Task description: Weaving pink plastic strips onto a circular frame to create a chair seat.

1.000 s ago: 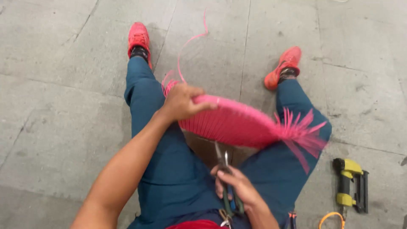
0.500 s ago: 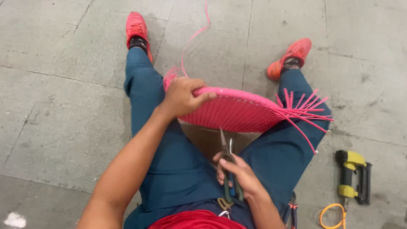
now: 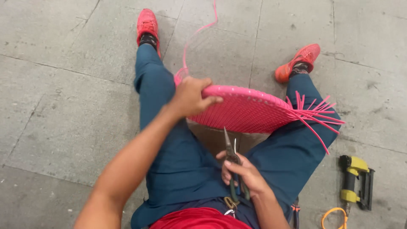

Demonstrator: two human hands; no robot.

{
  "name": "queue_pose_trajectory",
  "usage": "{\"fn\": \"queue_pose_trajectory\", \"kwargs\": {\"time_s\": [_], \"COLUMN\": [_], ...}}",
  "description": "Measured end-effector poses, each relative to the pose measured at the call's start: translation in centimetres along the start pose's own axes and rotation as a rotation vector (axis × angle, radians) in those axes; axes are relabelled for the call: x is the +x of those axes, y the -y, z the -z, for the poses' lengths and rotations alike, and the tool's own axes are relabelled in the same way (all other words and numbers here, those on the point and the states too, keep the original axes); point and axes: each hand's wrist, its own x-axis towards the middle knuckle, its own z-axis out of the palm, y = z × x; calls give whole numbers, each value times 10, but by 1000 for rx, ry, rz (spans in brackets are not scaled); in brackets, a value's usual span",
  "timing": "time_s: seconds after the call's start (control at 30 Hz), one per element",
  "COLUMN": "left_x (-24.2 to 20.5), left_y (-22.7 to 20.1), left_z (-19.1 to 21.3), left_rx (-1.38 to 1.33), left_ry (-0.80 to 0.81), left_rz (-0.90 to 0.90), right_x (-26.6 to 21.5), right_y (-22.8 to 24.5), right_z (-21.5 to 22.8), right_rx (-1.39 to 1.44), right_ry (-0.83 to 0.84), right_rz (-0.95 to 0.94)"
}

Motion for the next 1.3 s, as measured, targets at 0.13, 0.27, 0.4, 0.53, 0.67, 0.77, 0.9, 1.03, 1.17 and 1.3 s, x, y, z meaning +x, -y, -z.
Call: {"fn": "queue_pose_trajectory", "kwargs": {"time_s": [0.13,0.27,0.4,0.53,0.67,0.77,0.9,1.03,1.17,1.3], "left_x": [-29,-29,-5,10,7,-5,-26,-47,-62,-85], "left_y": [-7,14,15,16,37,45,61,86,57,30], "left_z": [-12,-10,7,34,54,78,114,134,123,101], "left_rx": [-64,-118,-58,-26,33,122,280,479,116,-413], "left_ry": [-170,-198,-114,-30,-17,-78,-202,-275,-258,-282], "left_rz": [-61,-176,-189,-259,-344,-340,-250,-58,147,329], "right_x": [-1,4,1,-2,-2,0,6,12,29,49], "right_y": [-3,-4,0,6,0,3,8,20,39,58], "right_z": [2,6,0,-7,-1,-5,-4,-13,-34,-65], "right_rx": [4,-12,-24,-100,-35,-54,-101,-203,-481,-647], "right_ry": [-5,16,36,-33,-26,-9,79,115,63,111], "right_rz": [20,44,63,-23,5,-12,-67,-112,-144,-50]}}
